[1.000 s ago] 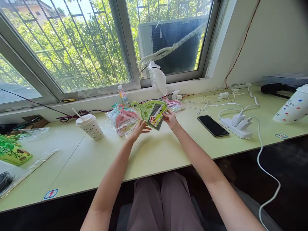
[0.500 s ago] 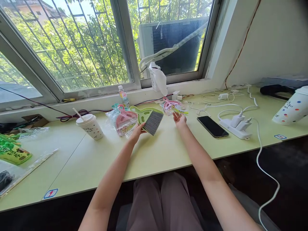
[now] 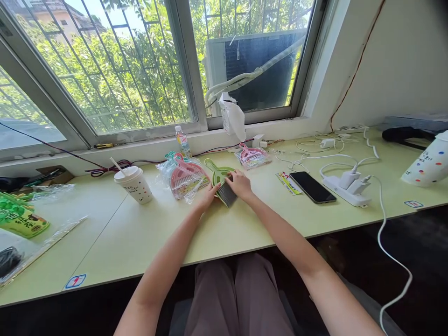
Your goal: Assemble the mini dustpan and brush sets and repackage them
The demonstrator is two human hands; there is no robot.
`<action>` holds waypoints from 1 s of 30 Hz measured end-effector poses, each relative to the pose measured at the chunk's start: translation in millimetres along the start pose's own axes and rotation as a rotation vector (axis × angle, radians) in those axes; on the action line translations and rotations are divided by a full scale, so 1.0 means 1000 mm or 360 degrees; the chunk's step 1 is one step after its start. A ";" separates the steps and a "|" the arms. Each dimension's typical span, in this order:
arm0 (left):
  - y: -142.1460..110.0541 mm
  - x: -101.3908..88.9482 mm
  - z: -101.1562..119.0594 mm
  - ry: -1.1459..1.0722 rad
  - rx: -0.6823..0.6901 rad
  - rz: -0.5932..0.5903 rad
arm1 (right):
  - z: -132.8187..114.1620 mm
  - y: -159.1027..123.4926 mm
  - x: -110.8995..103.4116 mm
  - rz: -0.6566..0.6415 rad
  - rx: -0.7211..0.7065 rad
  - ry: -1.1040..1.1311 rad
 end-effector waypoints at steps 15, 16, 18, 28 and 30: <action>-0.006 0.018 0.016 0.0272 0.0261 -0.0110 | 0.010 0.021 0.009 0.0051 -0.0184 0.0414; -0.006 0.019 0.017 0.0260 0.0269 -0.0123 | 0.012 0.023 0.009 0.0021 -0.0172 0.0498; -0.006 0.022 0.020 0.0238 0.0280 -0.0135 | 0.015 0.026 0.007 -0.0038 -0.0146 0.0654; -0.009 0.036 0.020 0.0071 0.0268 -0.0205 | 0.011 0.016 -0.010 -0.0133 -0.0020 0.0924; -0.009 0.038 0.018 0.0038 0.0264 -0.0247 | 0.009 0.015 -0.015 -0.0133 -0.0025 0.0967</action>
Point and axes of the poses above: each hand's wrist, its own y-axis towards the middle knuckle, its own x-axis out of the palm, z = x × y, the point moved 9 cm from there along y, towards the middle knuckle, and after that the axes turned 5 degrees about -y, right-handed, at the moved point
